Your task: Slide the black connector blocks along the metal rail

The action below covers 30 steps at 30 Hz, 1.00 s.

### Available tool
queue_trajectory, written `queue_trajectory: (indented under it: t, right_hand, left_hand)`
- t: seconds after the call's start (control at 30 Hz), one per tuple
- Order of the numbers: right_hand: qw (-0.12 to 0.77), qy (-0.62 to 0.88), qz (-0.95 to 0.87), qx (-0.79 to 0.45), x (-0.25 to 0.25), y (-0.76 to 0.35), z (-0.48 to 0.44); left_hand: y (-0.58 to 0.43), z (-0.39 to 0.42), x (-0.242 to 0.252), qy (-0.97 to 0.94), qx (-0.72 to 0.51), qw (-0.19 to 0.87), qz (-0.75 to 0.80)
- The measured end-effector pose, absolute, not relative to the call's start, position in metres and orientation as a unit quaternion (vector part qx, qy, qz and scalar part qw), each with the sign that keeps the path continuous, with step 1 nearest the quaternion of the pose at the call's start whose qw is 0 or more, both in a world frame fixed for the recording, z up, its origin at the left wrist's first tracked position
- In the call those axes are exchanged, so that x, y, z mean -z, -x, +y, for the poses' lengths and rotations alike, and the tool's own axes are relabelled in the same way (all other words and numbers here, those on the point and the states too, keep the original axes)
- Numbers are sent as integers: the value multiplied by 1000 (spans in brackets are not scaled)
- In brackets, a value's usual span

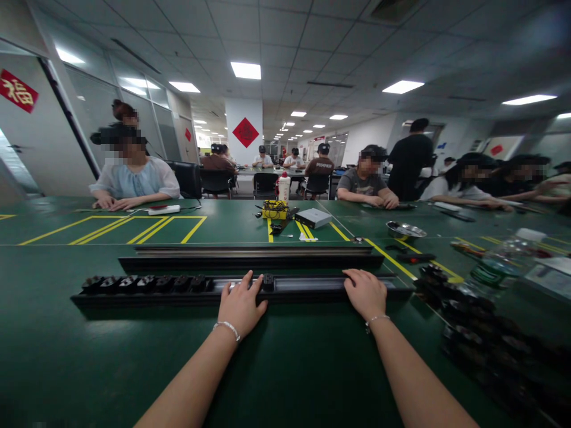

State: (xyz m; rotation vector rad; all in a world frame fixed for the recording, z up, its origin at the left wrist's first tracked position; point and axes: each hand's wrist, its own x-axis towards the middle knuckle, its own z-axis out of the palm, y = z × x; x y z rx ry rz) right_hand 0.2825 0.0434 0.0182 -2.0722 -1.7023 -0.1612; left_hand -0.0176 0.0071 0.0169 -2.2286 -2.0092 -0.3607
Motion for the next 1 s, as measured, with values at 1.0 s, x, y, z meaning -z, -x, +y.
queue_trajectory:
  t: [1.0]
  right_hand:
    - [230, 752, -616, 58, -17, -282, 43]
  left_hand:
    - [11, 6, -12, 754, 120, 59, -643]
